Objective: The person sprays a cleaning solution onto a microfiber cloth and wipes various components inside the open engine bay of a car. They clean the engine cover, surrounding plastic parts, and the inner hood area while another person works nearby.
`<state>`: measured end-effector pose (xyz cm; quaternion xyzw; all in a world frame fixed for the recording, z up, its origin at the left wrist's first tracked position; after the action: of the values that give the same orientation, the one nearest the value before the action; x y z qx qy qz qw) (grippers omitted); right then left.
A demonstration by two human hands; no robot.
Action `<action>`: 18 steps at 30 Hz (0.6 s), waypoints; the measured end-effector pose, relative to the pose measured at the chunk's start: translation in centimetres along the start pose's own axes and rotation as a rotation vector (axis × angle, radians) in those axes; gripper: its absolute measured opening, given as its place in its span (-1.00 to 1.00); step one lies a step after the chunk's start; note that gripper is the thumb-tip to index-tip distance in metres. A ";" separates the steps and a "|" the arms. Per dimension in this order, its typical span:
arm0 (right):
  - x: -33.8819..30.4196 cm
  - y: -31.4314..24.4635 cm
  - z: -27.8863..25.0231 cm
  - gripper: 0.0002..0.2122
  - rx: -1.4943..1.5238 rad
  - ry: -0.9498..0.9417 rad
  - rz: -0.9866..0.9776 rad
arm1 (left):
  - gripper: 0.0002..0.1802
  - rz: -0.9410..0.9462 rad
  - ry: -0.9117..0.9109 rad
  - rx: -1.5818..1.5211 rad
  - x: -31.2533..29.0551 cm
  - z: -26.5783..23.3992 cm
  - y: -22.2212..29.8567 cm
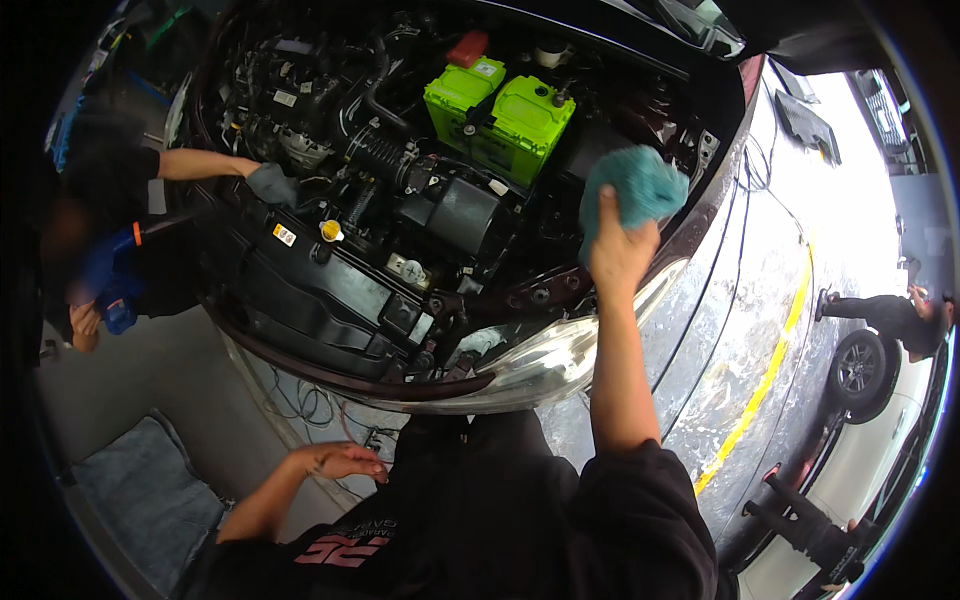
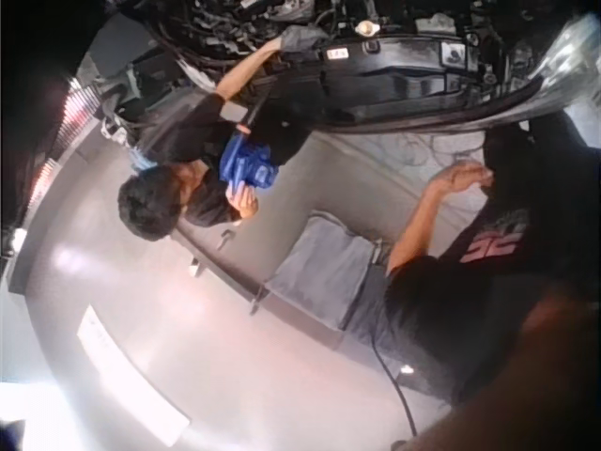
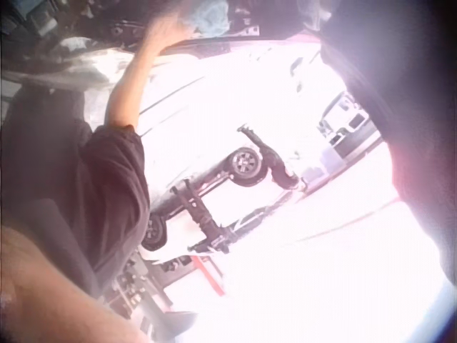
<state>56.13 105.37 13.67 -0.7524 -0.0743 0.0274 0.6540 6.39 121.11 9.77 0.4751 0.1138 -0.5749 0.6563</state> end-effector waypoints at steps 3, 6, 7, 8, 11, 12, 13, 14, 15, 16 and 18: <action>3.0 3.0 6.2 -0.68 -0.541 -0.161 -0.251 | -0.43 -0.224 0.185 -0.110 1.2 0.9 -10.4; 7.9 5.6 13.9 -0.70 -0.748 -0.389 -0.523 | -0.34 -0.256 0.131 0.034 2.1 0.0 -19.8; 10.5 4.3 15.7 -0.70 -0.732 -0.410 -0.430 | -0.31 -0.256 0.122 0.053 3.6 0.6 -22.1; 11.8 3.0 16.2 -0.71 -0.732 -0.423 -0.303 | -0.27 -0.432 0.133 -0.045 4.1 1.5 -22.1; 9.6 4.5 13.4 -0.71 -0.668 -0.465 -0.295 | -0.22 -0.403 0.077 0.121 5.8 -0.6 -16.5; 8.5 5.2 11.7 -0.71 -0.632 -0.477 -0.352 | -0.27 -0.289 0.131 0.154 4.5 -2.5 -10.6; 7.9 5.5 10.3 -0.70 -0.619 -0.467 -0.376 | -0.32 -0.183 0.180 0.196 2.3 -4.6 -4.1; 7.5 5.5 9.4 -0.70 -0.597 -0.460 -0.406 | -0.38 -0.013 0.224 0.044 0.6 -6.0 0.3; 7.6 5.5 9.7 -0.70 -0.574 -0.461 -0.443 | -0.44 0.164 0.269 -0.114 -0.8 -7.6 4.0; 8.1 4.8 10.7 -0.68 -0.638 -0.503 -0.641 | -0.53 0.369 0.346 -0.082 -2.1 -9.7 8.2; 9.6 4.6 12.3 -0.65 -0.701 -0.526 -0.471 | -0.59 0.729 0.546 0.040 -3.8 -13.8 17.0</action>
<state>64.28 118.19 7.88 -0.8574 -0.4094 0.0412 0.3091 25.38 132.08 13.55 0.6310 0.0967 -0.1624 0.7524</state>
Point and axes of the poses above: each hand's wrist, its own x-axis towards the middle knuckle, its own z-axis out of the palm, y = z × x, the point moved 3 cm from there along x, towards the middle knuckle, and after that the axes turned 4 degrees about x, right-handed, at the moved point
